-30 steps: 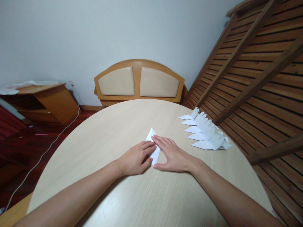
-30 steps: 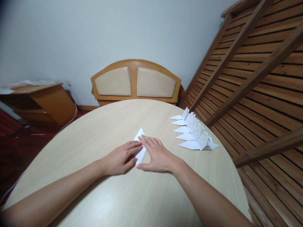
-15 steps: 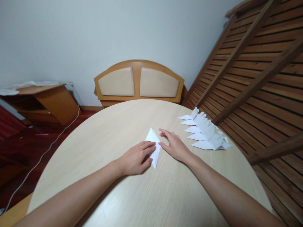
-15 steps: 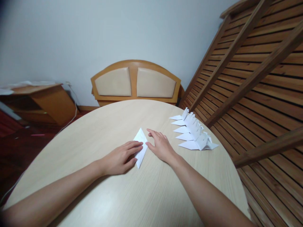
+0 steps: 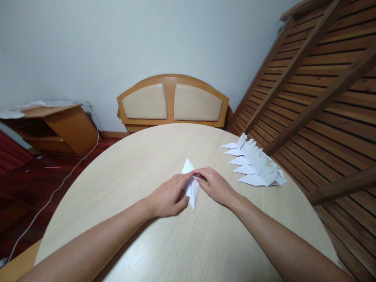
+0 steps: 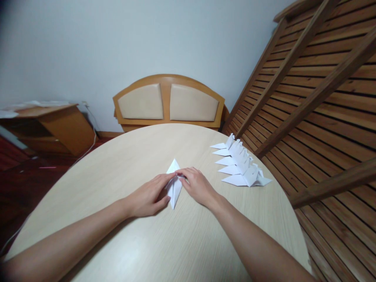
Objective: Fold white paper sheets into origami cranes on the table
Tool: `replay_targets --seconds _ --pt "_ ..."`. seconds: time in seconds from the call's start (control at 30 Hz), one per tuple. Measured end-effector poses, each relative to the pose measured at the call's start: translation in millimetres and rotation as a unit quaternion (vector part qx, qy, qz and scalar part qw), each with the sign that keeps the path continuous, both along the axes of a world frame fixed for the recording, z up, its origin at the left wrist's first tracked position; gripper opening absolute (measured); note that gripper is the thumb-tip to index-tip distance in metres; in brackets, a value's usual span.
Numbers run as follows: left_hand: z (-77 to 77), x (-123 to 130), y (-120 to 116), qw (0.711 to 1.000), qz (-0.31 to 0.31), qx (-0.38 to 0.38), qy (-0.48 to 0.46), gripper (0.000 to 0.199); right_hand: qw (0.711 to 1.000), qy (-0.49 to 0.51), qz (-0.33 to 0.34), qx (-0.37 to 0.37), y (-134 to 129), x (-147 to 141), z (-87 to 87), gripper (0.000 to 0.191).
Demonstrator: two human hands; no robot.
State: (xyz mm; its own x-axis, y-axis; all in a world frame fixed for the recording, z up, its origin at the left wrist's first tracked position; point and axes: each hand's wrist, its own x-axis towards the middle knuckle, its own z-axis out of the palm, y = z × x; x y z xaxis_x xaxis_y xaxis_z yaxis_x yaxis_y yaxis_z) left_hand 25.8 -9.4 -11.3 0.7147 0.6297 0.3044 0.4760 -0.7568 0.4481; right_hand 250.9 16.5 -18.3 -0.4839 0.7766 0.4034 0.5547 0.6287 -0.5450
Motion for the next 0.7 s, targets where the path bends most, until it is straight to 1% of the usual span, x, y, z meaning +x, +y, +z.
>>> replay_targets --seconds 0.13,0.23,0.3,0.4,0.47,0.63,0.7 --pt "3.2 1 -1 0.999 -0.004 0.024 0.042 0.051 0.999 0.019 -0.039 -0.023 6 0 -2.7 0.024" --pt "4.6 2 -1 0.998 0.002 0.032 0.061 0.047 0.999 -0.008 -0.05 -0.015 6 -1 1.4 0.018" --pt "4.8 2 -1 0.997 0.005 0.037 0.074 0.048 0.998 -0.047 -0.033 0.012 5 1 5.8 0.016" --pt "4.3 1 -1 0.995 0.008 0.041 0.088 0.049 0.992 -0.118 0.0 0.053 2 6 11.3 0.021" --pt "3.8 1 -1 0.995 0.007 0.042 0.086 0.048 0.985 -0.156 0.011 0.073 0 10 13.4 0.023" --pt "3.4 1 -1 0.996 0.002 0.039 0.085 0.05 0.973 -0.21 0.033 0.095 -1 15 15.6 0.032" --pt "3.5 1 -1 0.995 0.004 0.038 0.087 0.05 0.971 -0.218 0.033 0.094 -1 15 16.9 0.033"
